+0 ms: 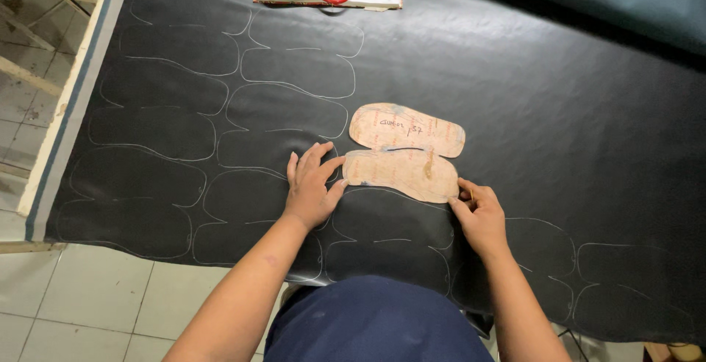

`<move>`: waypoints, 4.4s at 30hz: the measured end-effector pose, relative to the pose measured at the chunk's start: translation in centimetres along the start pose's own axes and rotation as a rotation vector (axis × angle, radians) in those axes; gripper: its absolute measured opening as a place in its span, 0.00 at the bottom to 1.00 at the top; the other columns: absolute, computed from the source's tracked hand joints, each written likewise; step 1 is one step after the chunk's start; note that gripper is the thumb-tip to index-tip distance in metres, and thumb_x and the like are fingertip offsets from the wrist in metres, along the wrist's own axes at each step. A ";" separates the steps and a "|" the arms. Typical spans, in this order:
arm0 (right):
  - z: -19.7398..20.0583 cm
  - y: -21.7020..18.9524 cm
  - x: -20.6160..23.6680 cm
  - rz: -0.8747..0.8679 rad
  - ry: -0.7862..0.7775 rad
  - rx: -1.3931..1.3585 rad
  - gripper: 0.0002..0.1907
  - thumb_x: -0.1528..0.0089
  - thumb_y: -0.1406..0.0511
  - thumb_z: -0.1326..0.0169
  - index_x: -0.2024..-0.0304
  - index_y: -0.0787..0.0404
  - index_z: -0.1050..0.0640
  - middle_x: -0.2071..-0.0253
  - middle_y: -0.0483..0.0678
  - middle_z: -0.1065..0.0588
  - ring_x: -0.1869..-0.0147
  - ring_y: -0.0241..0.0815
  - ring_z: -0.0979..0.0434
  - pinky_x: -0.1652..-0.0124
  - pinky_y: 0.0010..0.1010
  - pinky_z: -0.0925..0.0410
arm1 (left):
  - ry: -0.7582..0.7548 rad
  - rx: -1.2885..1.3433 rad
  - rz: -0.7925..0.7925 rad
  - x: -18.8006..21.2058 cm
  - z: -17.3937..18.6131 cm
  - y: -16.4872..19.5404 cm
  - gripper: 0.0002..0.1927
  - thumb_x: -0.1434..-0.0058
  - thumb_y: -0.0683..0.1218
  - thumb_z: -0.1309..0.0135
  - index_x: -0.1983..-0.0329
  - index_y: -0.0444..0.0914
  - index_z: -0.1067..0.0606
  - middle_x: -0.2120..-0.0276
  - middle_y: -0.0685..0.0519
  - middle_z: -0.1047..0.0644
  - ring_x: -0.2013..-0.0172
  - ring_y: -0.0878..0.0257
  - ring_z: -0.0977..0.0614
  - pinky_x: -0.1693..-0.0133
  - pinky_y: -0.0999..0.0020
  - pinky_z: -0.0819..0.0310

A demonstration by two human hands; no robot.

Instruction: The person unrolls a dark sheet on a worktable, then repeatedly places and repositions two shoe-shaped cardboard templates over pre-drawn outlines on the sheet. The person adjusts the templates multiple times to align them with the outlines.

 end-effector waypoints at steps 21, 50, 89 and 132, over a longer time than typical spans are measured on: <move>-0.3 0.1 -0.3 -0.005 -0.016 0.016 0.23 0.42 0.62 0.36 0.45 0.60 0.19 0.59 0.46 0.27 0.62 0.34 0.26 0.56 0.27 0.30 | 0.028 0.013 -0.015 0.0 0.0 -0.6 0.22 0.44 0.50 0.39 0.45 0.44 0.23 0.33 0.50 0.34 0.28 0.51 0.40 0.30 0.40 0.63; -1.1 0.6 0.1 0.142 0.045 0.130 0.21 0.39 0.63 0.38 0.45 0.62 0.20 0.59 0.49 0.27 0.59 0.41 0.25 0.56 0.31 0.31 | -0.023 -0.098 -0.026 -0.4 -0.4 0.8 0.19 0.46 0.46 0.43 0.50 0.43 0.23 0.36 0.48 0.32 0.32 0.49 0.38 0.34 0.39 0.60; -11.1 -19.0 -8.7 0.534 -0.316 0.355 0.11 0.36 0.61 0.45 0.61 0.62 0.18 0.66 0.55 0.20 0.62 0.59 0.20 0.60 0.45 0.29 | -0.415 -0.241 -0.334 -2.3 -6.1 4.8 0.18 0.35 0.41 0.55 0.47 0.26 0.26 0.47 0.39 0.25 0.50 0.47 0.26 0.49 0.56 0.27; -1.0 -7.2 -7.3 0.295 0.070 0.272 0.11 0.34 0.60 0.44 0.57 0.61 0.18 0.60 0.54 0.19 0.57 0.52 0.18 0.57 0.38 0.28 | -0.384 -0.238 -0.377 -2.1 -4.0 6.9 0.28 0.44 0.40 0.51 0.38 0.31 0.30 0.30 0.40 0.38 0.42 0.42 0.30 0.49 0.58 0.24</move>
Point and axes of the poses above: each hand's wrist, its own x-axis away from the middle knuckle, its own z-axis out of the back of the hand, y = z × x, the point moved 3 cm from there along -x, towards the middle knuckle
